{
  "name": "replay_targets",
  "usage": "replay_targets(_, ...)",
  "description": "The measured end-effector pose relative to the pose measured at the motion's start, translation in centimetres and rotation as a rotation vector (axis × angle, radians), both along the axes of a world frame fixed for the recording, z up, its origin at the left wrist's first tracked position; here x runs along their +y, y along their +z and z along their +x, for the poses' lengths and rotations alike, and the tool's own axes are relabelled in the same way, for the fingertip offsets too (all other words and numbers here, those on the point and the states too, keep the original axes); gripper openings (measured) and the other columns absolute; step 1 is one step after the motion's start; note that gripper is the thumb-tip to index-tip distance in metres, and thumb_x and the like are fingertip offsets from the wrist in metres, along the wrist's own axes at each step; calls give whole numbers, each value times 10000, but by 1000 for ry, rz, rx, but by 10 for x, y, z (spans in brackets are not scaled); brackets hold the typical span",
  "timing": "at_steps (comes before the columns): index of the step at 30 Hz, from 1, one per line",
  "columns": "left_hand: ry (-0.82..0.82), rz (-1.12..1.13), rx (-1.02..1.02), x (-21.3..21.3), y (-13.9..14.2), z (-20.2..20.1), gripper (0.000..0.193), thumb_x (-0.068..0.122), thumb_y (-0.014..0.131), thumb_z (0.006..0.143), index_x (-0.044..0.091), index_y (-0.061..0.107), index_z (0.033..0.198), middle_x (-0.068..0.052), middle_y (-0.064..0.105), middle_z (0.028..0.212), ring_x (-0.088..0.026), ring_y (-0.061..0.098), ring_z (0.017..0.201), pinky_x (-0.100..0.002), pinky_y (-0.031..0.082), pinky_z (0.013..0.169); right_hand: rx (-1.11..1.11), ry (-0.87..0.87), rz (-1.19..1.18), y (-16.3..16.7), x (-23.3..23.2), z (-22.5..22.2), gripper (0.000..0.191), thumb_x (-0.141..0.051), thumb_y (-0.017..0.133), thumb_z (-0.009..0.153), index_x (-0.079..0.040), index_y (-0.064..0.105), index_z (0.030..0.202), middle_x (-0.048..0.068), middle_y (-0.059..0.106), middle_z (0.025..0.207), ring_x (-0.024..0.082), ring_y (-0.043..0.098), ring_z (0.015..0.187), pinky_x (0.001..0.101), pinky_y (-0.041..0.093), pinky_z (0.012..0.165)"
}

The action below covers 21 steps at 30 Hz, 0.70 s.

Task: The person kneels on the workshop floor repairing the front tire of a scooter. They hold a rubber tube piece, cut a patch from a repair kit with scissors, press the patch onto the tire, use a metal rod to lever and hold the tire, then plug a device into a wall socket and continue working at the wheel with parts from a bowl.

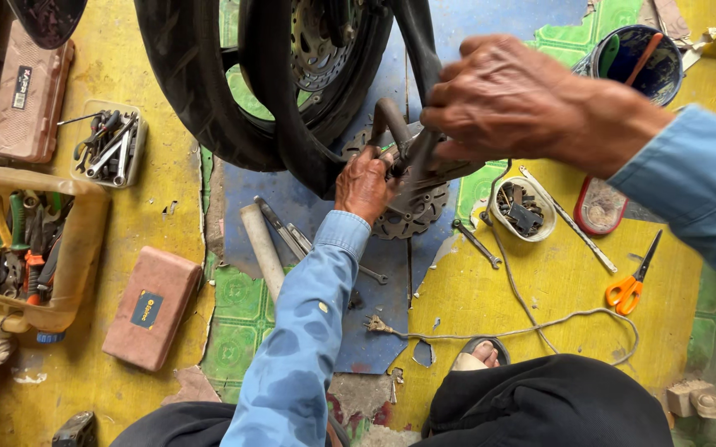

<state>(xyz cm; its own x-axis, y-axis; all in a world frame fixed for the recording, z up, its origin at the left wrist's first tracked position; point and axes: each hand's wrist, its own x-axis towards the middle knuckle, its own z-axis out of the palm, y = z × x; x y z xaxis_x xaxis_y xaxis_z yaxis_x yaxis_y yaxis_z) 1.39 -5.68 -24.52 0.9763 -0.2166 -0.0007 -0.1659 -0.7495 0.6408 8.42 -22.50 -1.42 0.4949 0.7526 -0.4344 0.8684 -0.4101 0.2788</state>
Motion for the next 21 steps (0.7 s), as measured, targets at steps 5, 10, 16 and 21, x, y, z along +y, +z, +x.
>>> replay_targets(5, -17, -14, -13, 1, 0, 0, 367, 255, 869, 756, 96, 749, 1065, -92, 665, 1160, -344, 661, 1057, -455, 550, 906, 122, -479, 147, -16, 9, -13, 650, -653, 508, 989, -99, 694, 704, 44, 551, 480, 213, 544, 412, 394, 497, 482)
replay_targets(10, 1, 24, -6, -2, -3, -2, 339, 269, 861, 785, 90, 750, 1051, -98, 668, 1165, -341, 662, 1067, -454, 551, 906, 55, -738, 496, -25, 18, -23, 670, -645, 640, 950, -77, 686, 599, 87, 478, 402, 253, 519, 370, 427, 441, 420)
replay_targets(16, -3, 26, -22, -1, 0, -6, 335, 289, 847, 806, 101, 758, 1069, -91, 667, 1191, -327, 660, 1082, -448, 548, 916, 191, -664, 341, 9, 6, -45, 534, -420, 530, 1050, -142, 506, 1506, 194, 679, 1168, 331, 704, 770, 445, 576, 585)
replay_targets(21, -1, 57, 35, -2, 3, -7, 374, 309, 842, 804, 95, 753, 1098, -78, 662, 1210, -310, 661, 1100, -439, 545, 934, -144, 141, 284, 27, -6, -27, 515, -274, 654, 812, -265, 641, 1326, -40, 509, 1541, 242, 475, 1374, 393, 554, 847)
